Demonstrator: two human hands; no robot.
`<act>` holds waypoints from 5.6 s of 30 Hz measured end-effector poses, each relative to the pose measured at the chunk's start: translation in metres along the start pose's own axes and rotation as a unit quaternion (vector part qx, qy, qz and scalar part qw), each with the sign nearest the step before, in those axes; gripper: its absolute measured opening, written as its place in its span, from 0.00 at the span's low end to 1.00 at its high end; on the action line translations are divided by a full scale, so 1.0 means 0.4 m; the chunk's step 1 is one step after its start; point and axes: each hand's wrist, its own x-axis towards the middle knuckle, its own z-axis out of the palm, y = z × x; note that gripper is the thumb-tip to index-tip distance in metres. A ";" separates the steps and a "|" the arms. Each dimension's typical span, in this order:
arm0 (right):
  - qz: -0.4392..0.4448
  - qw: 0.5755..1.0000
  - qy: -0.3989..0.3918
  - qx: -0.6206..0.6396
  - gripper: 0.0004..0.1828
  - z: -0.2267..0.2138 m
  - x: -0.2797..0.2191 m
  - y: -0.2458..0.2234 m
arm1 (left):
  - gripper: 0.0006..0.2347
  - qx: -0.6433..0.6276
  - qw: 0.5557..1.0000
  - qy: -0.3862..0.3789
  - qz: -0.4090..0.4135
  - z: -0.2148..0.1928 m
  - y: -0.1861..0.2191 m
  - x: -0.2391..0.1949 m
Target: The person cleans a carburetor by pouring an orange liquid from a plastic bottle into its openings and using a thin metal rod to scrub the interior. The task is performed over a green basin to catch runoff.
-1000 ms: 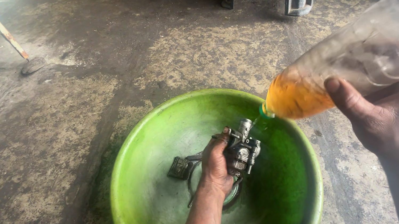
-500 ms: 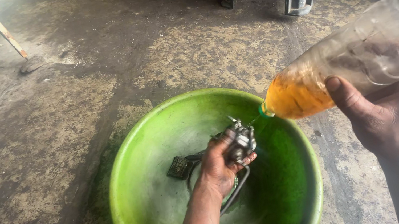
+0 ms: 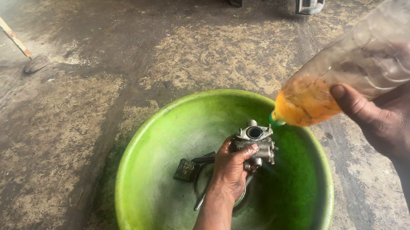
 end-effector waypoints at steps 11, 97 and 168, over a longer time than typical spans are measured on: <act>-0.036 0.998 -0.012 -0.048 0.56 0.005 0.003 -0.004 | 0.18 0.020 0.997 0.068 0.033 0.031 0.022 -0.019; 0.456 0.876 -0.126 -0.094 0.17 0.231 -0.090 0.051 | 0.24 -0.109 0.991 0.060 -0.044 0.025 0.345 -0.123; 0.096 0.948 -0.069 -0.296 0.12 0.306 -0.186 -0.025 | 0.19 -0.017 0.985 -0.022 -0.172 0.003 0.124 -0.006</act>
